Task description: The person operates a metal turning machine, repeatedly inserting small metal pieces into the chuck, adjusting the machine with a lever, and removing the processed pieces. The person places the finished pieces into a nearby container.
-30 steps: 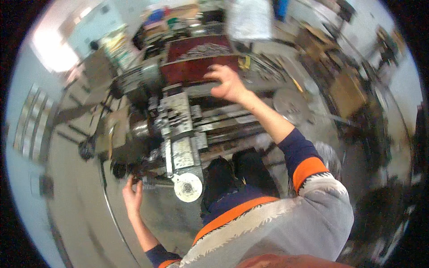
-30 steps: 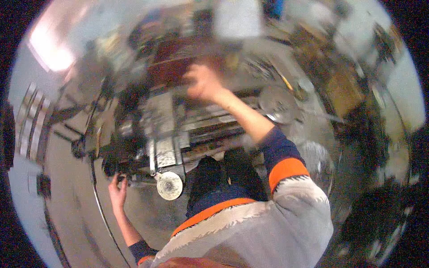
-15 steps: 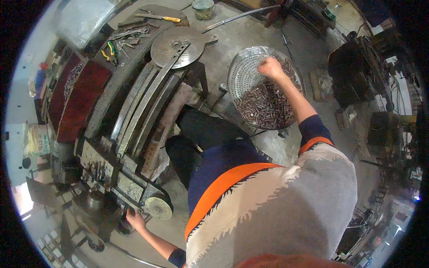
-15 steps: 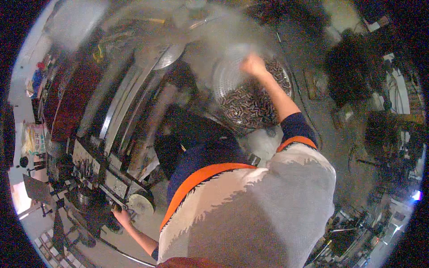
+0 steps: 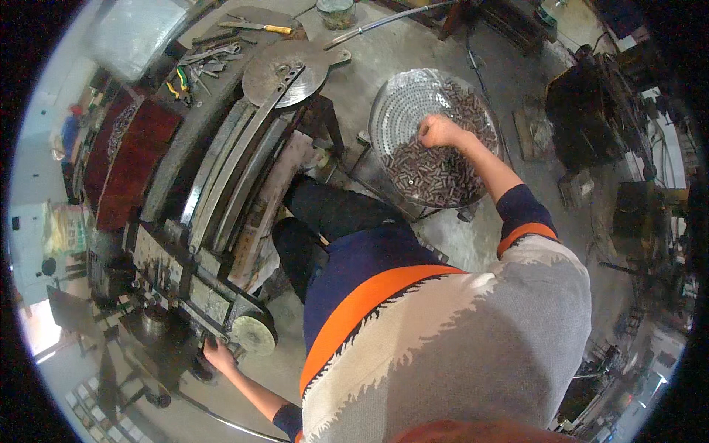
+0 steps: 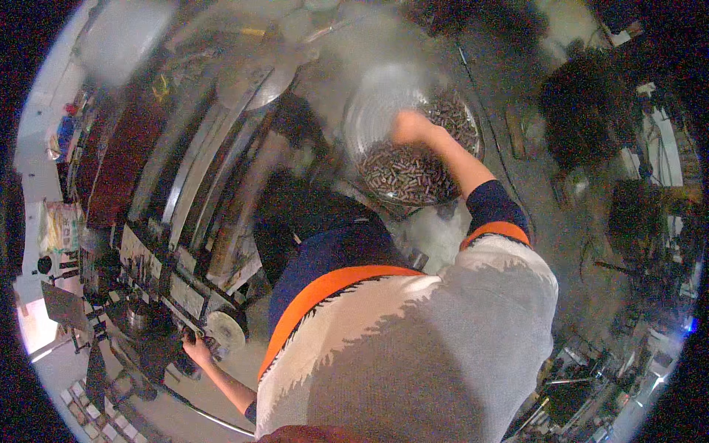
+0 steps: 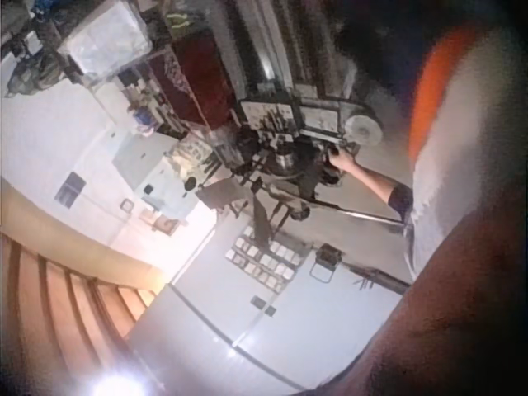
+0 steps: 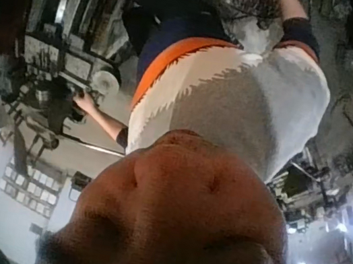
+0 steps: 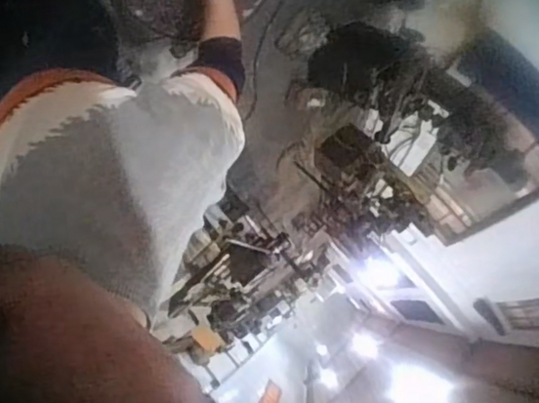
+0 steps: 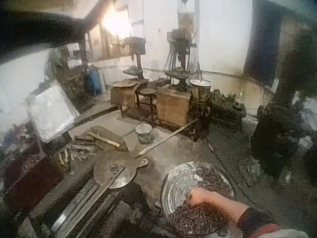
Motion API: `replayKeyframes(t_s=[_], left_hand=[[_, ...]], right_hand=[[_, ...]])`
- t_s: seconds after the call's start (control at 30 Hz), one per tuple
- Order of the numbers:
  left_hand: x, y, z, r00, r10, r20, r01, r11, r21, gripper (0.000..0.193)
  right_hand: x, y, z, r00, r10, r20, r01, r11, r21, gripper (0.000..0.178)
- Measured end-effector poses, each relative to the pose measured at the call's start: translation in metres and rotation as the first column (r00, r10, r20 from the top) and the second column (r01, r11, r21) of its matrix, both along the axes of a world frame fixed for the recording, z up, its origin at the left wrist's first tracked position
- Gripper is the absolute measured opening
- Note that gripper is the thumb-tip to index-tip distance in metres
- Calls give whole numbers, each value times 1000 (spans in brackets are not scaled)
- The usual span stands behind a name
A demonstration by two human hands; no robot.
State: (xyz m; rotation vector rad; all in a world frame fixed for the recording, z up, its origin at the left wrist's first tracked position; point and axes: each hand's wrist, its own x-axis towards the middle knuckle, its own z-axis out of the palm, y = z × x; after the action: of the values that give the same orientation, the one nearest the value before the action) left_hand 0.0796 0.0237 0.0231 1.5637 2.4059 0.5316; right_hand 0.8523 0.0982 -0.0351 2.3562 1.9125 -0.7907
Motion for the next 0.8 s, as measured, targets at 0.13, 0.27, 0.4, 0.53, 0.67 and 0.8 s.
replayKeyframes(t_s=[0.13, 0.27, 0.4, 0.53, 0.67, 0.8], left_hand=[[13, 9, 10, 999, -40, 34, 40, 999, -5, 40], [3, 0, -3, 992, 77, -96, -68, 993, 92, 39], [-4, 3, -2, 999, 8, 39, -9, 999, 33, 36], [15, 6, 10, 1000, 12, 24, -13, 998, 56, 34], [5, 3, 3, 1000, -1, -12, 2, 997, 77, 30], [22, 4, 12, 993, 60, 100, -66, 996, 55, 29]], right_hand=[[4, -1, -17, 992, 125, 34, -123, 991, -47, 27], [-14, 2, 13, 991, 121, 53, -114, 988, -107, 27], [-12, 3, 21, 997, 69, 37, -67, 996, -58, 25], [-4, 8, 6, 988, 138, 75, -135, 990, -45, 23], [-30, 16, 9, 925, 299, 233, -275, 953, -130, 25], [-30, 18, 17, 939, 293, 178, -282, 955, -87, 26]])
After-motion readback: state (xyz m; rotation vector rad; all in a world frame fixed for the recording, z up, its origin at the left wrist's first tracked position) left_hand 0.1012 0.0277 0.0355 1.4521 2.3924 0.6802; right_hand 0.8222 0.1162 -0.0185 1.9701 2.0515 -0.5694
